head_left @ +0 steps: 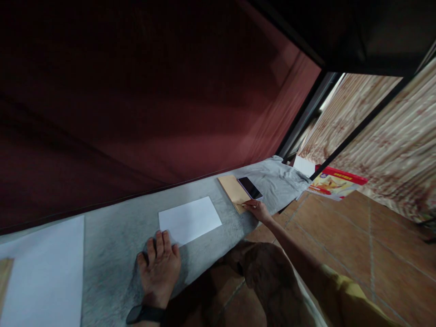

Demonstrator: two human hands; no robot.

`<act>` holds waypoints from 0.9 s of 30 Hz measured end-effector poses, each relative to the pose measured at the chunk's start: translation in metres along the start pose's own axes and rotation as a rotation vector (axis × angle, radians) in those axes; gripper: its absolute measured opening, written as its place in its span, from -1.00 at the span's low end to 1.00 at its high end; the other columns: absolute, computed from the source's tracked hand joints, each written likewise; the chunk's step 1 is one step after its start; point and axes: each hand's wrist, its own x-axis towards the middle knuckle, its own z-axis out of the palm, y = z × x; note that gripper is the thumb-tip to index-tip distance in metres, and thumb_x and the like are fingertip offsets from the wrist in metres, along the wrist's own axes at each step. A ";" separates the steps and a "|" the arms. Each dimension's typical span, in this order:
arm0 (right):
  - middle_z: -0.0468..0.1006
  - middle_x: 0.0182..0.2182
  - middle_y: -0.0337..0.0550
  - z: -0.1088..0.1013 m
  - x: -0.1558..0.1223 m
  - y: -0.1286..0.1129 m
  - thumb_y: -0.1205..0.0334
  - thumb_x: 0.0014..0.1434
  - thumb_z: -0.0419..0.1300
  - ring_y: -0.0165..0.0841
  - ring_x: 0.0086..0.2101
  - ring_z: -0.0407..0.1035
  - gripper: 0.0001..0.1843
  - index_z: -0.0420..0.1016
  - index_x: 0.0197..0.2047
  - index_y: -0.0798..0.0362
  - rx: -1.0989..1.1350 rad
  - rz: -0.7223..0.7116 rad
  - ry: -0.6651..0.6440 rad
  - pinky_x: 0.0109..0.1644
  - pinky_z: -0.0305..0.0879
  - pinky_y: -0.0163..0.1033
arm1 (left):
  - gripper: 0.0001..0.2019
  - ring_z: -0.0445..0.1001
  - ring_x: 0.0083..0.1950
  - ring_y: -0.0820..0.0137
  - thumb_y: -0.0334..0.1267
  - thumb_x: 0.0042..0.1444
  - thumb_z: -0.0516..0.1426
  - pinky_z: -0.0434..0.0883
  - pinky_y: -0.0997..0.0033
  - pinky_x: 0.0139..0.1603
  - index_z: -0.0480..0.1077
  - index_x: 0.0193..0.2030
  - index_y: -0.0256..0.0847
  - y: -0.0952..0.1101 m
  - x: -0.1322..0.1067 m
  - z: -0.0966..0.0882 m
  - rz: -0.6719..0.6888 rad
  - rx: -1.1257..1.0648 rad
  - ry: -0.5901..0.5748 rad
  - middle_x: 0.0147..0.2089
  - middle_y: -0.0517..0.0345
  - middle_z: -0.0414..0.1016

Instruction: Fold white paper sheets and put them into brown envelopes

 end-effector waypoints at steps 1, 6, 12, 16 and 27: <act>0.68 -0.18 -0.05 -0.001 0.001 0.001 0.06 0.24 0.21 -0.16 -0.15 0.56 -0.74 0.69 -0.20 -0.03 0.016 0.007 -0.008 -0.05 0.46 -0.11 | -0.46 0.15 0.45 -0.06 -0.24 0.39 -0.19 0.08 -0.17 0.36 0.19 0.42 -0.40 0.000 0.000 0.001 -0.002 -0.001 0.009 0.51 -0.15 0.10; 0.67 -0.25 -0.05 -0.004 0.007 0.007 -0.05 0.22 0.23 -0.18 -0.23 0.54 -0.67 0.71 -0.26 0.00 0.083 0.044 -0.045 -0.16 0.45 -0.15 | -0.45 0.14 0.45 -0.04 -0.24 0.37 -0.18 0.08 -0.16 0.36 0.22 0.41 -0.38 0.000 0.001 0.002 0.002 -0.024 0.009 0.50 -0.15 0.13; 0.65 -0.34 -0.10 -0.004 0.014 0.013 -0.11 0.14 0.28 -0.22 -0.30 0.52 -0.63 0.70 -0.32 0.02 0.147 0.081 -0.083 -0.25 0.42 -0.21 | -0.43 0.13 0.45 -0.09 -0.24 0.35 -0.20 0.09 -0.21 0.34 0.22 0.40 -0.44 -0.002 0.003 0.002 0.001 -0.089 -0.026 0.48 -0.23 0.15; 0.64 -0.33 -0.06 -0.005 0.015 0.015 -0.12 0.11 0.30 -0.21 -0.30 0.52 -0.62 0.71 -0.32 0.04 0.180 0.082 -0.095 -0.23 0.43 -0.19 | -0.44 0.13 0.45 -0.05 -0.24 0.35 -0.19 0.11 -0.21 0.33 0.24 0.40 -0.37 -0.002 0.001 0.005 0.001 -0.120 0.021 0.44 -0.22 0.23; 0.66 -0.26 -0.01 -0.010 0.016 0.009 -0.12 0.09 0.33 -0.19 -0.25 0.54 -0.60 0.72 -0.23 0.06 0.185 0.072 -0.135 -0.17 0.46 -0.15 | -0.48 0.15 0.44 -0.08 -0.25 0.33 -0.11 0.12 -0.22 0.32 0.27 0.38 -0.32 -0.001 0.001 0.004 -0.023 -0.172 0.052 0.44 -0.24 0.22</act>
